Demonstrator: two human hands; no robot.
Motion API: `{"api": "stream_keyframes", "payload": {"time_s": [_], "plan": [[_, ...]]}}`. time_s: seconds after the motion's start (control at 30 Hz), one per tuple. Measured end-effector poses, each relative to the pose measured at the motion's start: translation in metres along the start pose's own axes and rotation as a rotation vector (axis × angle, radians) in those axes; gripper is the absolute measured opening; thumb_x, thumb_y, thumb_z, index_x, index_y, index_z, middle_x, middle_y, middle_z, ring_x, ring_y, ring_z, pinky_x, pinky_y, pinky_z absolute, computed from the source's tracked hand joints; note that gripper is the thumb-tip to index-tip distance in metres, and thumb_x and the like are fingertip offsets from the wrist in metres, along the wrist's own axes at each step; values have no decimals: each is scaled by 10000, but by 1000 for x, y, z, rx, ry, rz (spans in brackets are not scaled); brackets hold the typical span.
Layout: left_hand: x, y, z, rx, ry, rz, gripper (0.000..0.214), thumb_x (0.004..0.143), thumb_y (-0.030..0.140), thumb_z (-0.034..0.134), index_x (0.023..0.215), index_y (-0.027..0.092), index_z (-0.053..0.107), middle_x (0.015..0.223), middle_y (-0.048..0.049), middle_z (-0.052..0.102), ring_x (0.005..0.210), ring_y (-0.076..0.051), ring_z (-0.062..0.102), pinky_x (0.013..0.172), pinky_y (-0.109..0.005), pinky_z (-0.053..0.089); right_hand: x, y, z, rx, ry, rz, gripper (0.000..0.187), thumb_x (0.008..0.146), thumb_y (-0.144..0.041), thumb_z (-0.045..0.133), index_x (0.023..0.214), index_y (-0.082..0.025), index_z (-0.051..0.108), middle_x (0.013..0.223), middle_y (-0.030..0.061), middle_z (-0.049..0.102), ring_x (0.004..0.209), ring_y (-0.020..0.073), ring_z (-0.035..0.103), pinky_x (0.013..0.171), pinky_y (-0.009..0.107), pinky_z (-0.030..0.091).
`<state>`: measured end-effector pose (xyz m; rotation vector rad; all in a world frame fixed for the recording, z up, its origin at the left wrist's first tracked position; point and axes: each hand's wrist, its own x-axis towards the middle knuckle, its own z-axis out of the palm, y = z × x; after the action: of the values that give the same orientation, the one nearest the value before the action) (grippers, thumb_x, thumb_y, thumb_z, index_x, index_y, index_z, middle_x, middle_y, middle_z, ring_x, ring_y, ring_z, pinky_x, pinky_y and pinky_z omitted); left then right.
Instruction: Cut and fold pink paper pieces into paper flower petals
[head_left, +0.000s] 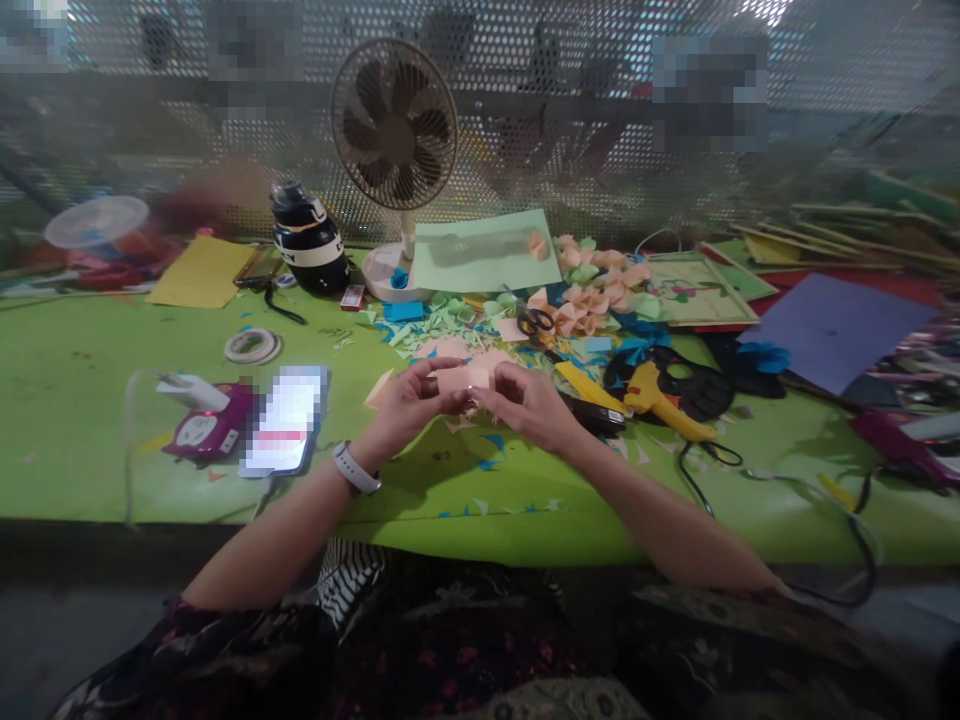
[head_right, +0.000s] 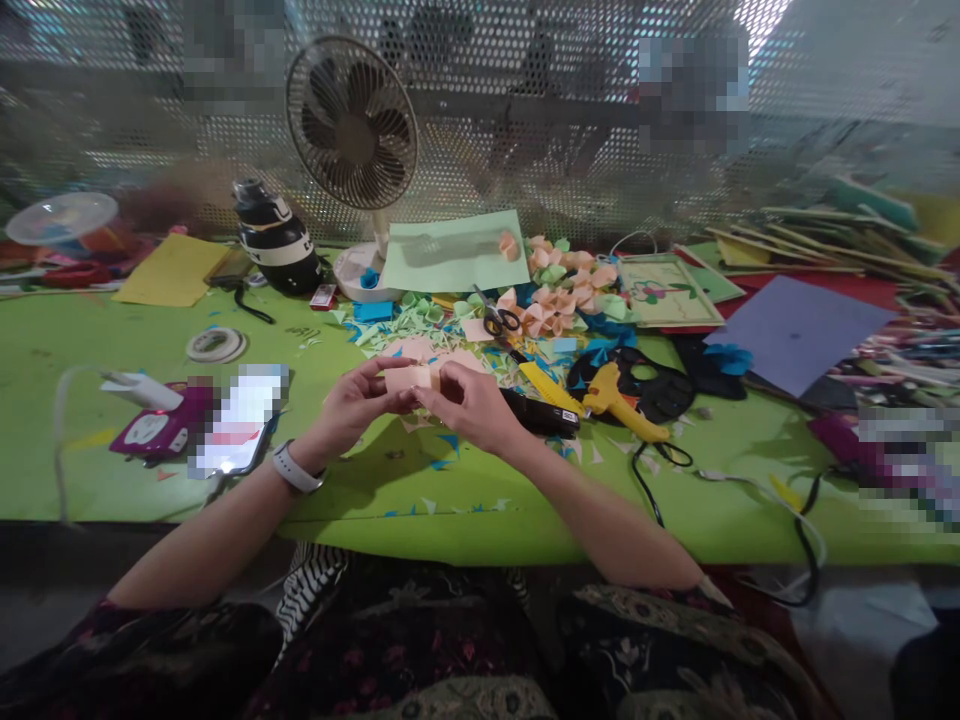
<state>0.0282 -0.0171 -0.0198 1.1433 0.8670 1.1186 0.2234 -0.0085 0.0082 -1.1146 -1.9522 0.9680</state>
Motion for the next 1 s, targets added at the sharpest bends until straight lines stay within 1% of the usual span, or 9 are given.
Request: {"api": "stream_keyframes", "payload": {"time_s": [0.2,0.33,0.43,0.6,0.7,0.8,0.87,0.93,1.0], "plan": [[0,-1,0,11,11,2,592,718,300,841,1232,138,594,805,-46,756,698,-147,715,689,-274,596,2,4,1,-20,4,-18,373,840,-422,625,618,-226,397,530,-59,429,499,94,389,480,249,308],[-1,1,1,-21,12,-6,612,707,280,849,1238,131,581,830,-45,761,709,-134,714,712,-265,597,3,5,1,75,-76,20,322,868,-416,596,659,-216,455,549,-38,527,482,107,502,477,251,390],[-1,4,0,-25,11,-24,626,702,271,851,1243,129,571,849,-49,765,719,-137,719,724,-273,602,4,4,-1,119,-112,26,335,873,-453,607,680,-207,486,590,-17,584,505,118,557,484,255,432],[0,12,-5,2,24,-10,588,709,296,847,1209,136,582,761,-14,752,737,-153,735,746,-285,607,6,2,-10,203,-87,32,419,815,-565,672,682,-206,500,583,-26,584,470,106,540,458,252,439],[1,15,-8,-9,59,15,571,700,307,855,1176,132,594,779,-27,757,735,-161,737,752,-299,608,8,1,-16,241,-76,47,421,789,-577,695,700,-198,533,613,-25,592,471,97,533,459,249,454],[1,16,-9,-51,74,26,582,697,327,857,1183,146,595,786,-28,755,760,-169,742,702,-268,608,9,1,-18,256,-59,50,395,797,-556,696,717,-196,554,632,-22,599,469,90,533,458,245,458],[0,15,-8,-85,65,17,591,697,360,854,1188,162,591,840,-39,762,814,-188,750,650,-245,605,9,1,-17,273,-51,54,375,804,-542,695,743,-194,570,645,-18,611,468,89,536,454,246,460],[0,13,-6,-86,44,-11,557,686,378,858,1133,161,604,896,-56,767,835,-202,754,609,-234,598,8,1,-13,298,-65,57,382,794,-542,707,727,-194,564,631,-18,618,461,90,541,451,246,467],[0,9,-4,-50,38,-27,490,682,371,861,1046,149,621,880,-61,770,799,-196,753,592,-230,588,7,0,-9,318,-88,62,390,779,-537,724,702,-190,563,615,-16,629,466,92,556,459,246,484]]}}
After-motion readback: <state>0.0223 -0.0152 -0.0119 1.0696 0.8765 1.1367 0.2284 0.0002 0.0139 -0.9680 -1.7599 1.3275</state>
